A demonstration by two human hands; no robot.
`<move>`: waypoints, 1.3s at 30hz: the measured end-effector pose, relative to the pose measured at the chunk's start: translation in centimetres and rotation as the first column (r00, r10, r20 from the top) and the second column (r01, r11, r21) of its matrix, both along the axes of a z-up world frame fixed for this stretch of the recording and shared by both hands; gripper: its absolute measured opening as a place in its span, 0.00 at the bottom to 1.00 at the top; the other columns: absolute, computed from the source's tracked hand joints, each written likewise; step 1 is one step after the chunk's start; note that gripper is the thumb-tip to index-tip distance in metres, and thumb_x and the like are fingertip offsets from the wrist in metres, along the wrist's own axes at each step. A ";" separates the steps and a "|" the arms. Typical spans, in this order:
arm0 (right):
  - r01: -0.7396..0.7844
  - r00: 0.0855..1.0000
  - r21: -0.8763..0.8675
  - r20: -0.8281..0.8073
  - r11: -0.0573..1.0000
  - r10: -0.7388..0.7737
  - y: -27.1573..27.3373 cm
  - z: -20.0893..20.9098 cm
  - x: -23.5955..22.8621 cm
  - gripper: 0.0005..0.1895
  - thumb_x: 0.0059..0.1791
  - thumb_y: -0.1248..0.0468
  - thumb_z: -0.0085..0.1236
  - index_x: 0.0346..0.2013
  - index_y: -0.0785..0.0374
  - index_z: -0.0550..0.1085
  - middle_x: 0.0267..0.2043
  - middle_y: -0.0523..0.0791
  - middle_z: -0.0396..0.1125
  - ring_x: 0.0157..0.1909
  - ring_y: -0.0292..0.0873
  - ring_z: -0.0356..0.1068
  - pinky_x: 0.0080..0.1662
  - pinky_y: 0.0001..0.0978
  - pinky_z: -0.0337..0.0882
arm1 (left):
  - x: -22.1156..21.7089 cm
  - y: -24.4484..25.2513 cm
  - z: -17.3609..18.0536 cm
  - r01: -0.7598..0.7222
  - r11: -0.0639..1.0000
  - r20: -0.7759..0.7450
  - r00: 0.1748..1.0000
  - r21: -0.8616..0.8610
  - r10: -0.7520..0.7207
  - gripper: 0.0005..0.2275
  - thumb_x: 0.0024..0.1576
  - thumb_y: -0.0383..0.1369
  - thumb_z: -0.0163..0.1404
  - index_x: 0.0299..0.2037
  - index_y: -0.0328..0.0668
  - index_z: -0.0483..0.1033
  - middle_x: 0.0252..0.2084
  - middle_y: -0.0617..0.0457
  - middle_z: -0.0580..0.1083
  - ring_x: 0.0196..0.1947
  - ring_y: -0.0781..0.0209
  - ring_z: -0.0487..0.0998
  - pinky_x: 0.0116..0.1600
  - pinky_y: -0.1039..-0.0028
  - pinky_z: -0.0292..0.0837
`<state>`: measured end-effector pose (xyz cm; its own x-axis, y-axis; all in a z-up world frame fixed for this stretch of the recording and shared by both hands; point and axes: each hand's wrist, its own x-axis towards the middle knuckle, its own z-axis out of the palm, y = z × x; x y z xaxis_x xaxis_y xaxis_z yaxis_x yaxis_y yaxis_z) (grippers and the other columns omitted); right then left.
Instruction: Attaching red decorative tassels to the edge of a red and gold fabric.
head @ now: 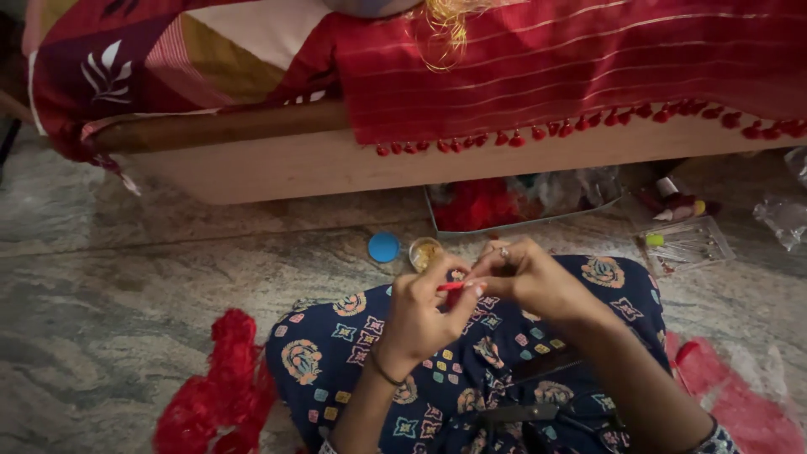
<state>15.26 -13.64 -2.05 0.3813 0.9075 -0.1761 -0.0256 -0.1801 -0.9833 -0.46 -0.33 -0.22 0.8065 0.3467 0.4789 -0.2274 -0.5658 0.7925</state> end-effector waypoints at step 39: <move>-0.090 0.372 -0.855 0.447 0.511 0.814 -19.3 -16.8 -2.8 0.15 0.49 0.64 0.53 0.51 0.59 0.72 0.55 0.49 0.64 0.58 0.50 0.66 0.58 0.41 0.68 | 1.4 -1.4 -4.2 -0.191 0.895 -0.116 0.981 -0.403 0.157 0.07 0.60 0.23 0.58 0.47 0.31 0.83 0.38 0.55 0.82 0.34 0.80 0.77 0.38 0.87 0.72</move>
